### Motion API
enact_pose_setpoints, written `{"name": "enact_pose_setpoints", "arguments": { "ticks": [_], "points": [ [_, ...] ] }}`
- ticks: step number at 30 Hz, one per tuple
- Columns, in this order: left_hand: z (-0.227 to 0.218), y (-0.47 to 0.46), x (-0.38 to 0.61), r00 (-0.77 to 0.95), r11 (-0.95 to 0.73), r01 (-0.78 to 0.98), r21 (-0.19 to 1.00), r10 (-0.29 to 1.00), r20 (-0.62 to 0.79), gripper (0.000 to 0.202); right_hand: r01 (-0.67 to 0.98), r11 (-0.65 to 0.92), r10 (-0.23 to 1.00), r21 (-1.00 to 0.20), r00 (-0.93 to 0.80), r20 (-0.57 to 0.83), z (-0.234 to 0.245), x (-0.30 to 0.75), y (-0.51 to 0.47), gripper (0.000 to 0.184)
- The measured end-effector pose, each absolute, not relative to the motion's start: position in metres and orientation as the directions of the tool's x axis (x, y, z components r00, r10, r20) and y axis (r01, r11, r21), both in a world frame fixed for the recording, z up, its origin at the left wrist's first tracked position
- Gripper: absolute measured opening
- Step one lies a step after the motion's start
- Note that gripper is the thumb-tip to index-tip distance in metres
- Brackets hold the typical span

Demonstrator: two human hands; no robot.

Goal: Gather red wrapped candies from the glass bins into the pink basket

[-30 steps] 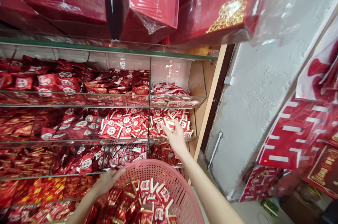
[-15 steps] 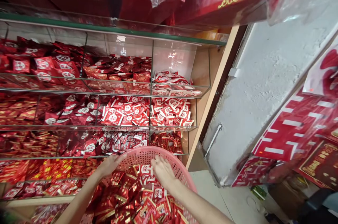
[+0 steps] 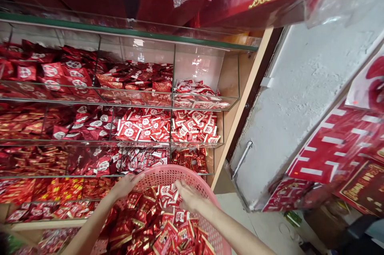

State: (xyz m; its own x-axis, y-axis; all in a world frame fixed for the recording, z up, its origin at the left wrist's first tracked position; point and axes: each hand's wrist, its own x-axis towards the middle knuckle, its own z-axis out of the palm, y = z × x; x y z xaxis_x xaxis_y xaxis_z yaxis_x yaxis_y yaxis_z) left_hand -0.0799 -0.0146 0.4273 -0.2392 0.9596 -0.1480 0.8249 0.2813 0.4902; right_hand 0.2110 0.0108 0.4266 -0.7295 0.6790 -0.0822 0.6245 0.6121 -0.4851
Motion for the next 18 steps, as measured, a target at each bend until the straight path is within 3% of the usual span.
{"name": "enact_pose_setpoints", "arguments": {
  "ticks": [4, 8, 13, 16, 18],
  "points": [
    [0.426, -0.015, -0.081, -0.225, 0.269, 0.827, 0.494, 0.963, -0.147, 0.062, 0.598, 0.727, 0.617, -0.338, -0.785, -0.062, 0.425, 0.196, -0.006, 0.047],
    [0.426, -0.015, -0.082, -0.201, 0.236, 0.837, 0.493, 0.972, -0.124, 0.061, 0.644, 0.735, 0.660, -0.215, -0.751, 0.008, 0.413, 0.177, -0.012, 0.056],
    [0.425, -0.012, -0.083, -0.188, 0.219, 0.854, 0.471, 0.976, -0.113, 0.060, 0.654, 0.709, 0.689, -0.265, -0.723, 0.058, 0.431, 0.178, -0.010, 0.069],
    [0.426, -0.012, -0.082, -0.184, 0.214, 0.852, 0.478, 0.977, -0.109, 0.060, 0.600, 0.734, 0.676, -0.319, -0.691, 0.256, 0.476, 0.192, -0.001, 0.048],
    [0.427, -0.012, -0.082, -0.184, 0.214, 0.850, 0.481, 0.977, -0.109, 0.061, 0.591, 0.752, 0.656, -0.291, -0.625, 0.423, 0.512, 0.204, 0.013, 0.032]
  ]
}}
